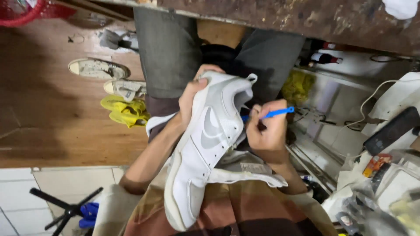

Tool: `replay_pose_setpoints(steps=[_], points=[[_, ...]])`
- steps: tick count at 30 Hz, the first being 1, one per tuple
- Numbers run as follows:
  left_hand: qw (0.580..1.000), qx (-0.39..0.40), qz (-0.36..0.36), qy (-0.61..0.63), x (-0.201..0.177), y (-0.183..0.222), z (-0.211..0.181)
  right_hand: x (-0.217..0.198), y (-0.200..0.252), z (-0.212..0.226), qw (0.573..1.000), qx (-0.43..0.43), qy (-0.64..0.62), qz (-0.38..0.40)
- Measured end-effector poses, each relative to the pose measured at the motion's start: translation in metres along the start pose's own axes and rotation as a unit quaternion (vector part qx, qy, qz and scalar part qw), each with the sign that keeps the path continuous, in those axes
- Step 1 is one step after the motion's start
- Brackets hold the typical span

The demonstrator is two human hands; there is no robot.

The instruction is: A person is cleaning a white sneaker by scrubbing it with a brush and soapy water on a workbench.

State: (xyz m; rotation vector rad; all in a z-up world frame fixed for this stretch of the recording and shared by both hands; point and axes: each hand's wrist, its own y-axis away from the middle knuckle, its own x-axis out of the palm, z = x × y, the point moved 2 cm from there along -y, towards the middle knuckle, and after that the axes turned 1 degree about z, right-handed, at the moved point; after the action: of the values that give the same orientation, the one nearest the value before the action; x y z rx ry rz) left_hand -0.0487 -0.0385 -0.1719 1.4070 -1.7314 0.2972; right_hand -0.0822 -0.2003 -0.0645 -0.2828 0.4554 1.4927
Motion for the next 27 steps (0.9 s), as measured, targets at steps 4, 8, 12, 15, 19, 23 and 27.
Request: replay_pose_setpoints(steps=[4, 8, 12, 15, 19, 23, 27], points=[[1.000, -0.001, -0.007, -0.008, 0.006, 0.006, -0.004, -0.019, -0.005, -0.001, 0.994, -0.023, 0.027, -0.099], [1.000, 0.012, -0.001, -0.004, 0.005, -0.002, -0.009, -0.013, -0.005, -0.010, 0.999, -0.034, 0.028, -0.030], [1.000, 0.025, -0.006, 0.010, 0.009, 0.003, -0.016, 0.007, 0.007, -0.015, 0.997, -0.060, 0.042, 0.003], [1.000, 0.025, -0.013, 0.014, 0.014, 0.008, -0.021, -0.028, 0.003, -0.002, 0.983, -0.123, 0.133, -0.042], [0.999, 0.042, 0.006, -0.011, 0.015, -0.004, -0.037, -0.028, 0.003, -0.009, 0.990, -0.102, 0.080, -0.063], [0.999, 0.032, 0.018, -0.028, 0.019, -0.008, -0.042, -0.026, -0.003, -0.020, 0.990, -0.110, 0.078, -0.039], [0.998, 0.031, 0.026, -0.044, 0.018, -0.006, -0.034, -0.016, -0.006, -0.021, 0.997, -0.062, 0.043, 0.010]])
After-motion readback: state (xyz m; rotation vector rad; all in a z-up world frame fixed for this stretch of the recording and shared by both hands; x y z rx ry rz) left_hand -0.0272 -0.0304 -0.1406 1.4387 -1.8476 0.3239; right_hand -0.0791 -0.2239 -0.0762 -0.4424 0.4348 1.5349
